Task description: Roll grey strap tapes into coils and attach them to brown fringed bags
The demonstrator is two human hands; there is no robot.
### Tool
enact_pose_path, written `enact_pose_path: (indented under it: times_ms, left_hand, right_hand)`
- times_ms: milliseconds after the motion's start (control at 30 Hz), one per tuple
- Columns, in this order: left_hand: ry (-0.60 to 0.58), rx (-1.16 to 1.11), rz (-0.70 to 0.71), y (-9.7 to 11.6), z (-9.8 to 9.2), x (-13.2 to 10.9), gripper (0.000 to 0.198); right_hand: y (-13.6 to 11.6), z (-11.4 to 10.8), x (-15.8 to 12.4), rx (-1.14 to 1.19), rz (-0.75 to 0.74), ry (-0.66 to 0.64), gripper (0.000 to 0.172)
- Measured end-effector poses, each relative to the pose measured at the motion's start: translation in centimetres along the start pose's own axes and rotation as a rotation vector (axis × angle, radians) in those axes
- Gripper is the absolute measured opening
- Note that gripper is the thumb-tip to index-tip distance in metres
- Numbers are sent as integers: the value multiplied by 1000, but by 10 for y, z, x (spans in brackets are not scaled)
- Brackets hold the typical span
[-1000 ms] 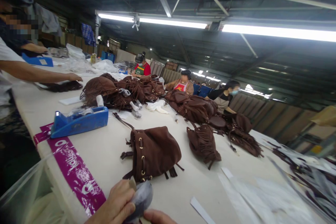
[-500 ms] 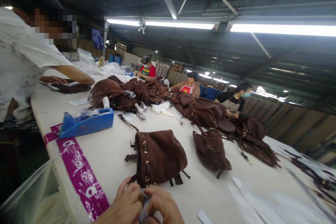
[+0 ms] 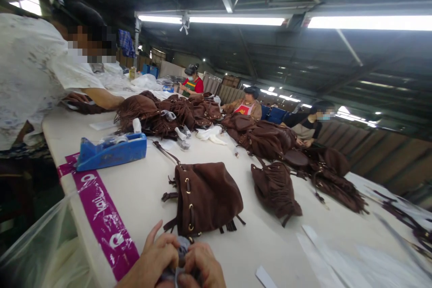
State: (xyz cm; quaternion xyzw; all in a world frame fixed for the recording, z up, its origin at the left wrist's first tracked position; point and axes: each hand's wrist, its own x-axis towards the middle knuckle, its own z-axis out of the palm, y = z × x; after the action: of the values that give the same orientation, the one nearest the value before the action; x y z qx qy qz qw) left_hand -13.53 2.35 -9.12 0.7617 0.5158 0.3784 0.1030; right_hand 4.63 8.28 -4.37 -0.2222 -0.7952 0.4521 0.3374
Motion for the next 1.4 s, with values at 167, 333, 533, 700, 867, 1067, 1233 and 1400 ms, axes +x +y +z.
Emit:
enact_pose_path:
  times_ms: [167, 333, 533, 700, 867, 1067, 1233, 1400]
  left_hand:
    - [-5, -81, -67, 16, -21, 4, 35]
    - [-53, -88, -69, 27, -36, 7, 33]
    - [-63, -189, -131, 33, -37, 19, 20]
    - [-88, -237, -224, 41, -47, 32, 7]
    - [-63, -279, -316, 52, -59, 39, 9]
    - [-188, -341, -465, 60, -66, 60, 13]
    - [-179, -529, -539, 46, -51, 71, 10]
    - [-233, -502, -555, 51, -57, 70, 6]
  right_hand:
    - [-4, 12, 1, 19, -14, 95, 9]
    - [-7, 27, 1, 120, 28, 310, 14]
    - [-18, 30, 11, 208, 43, 404, 24]
    - [-23, 18, 21, 341, 225, 423, 40]
    - [-29, 5, 29, 76, 230, 246, 7]
    - [-30, -5, 36, -256, -69, 254, 14]
    - [-27, -10, 39, -416, -323, 252, 21]
    - [-28, -13, 40, -442, -368, 254, 22]
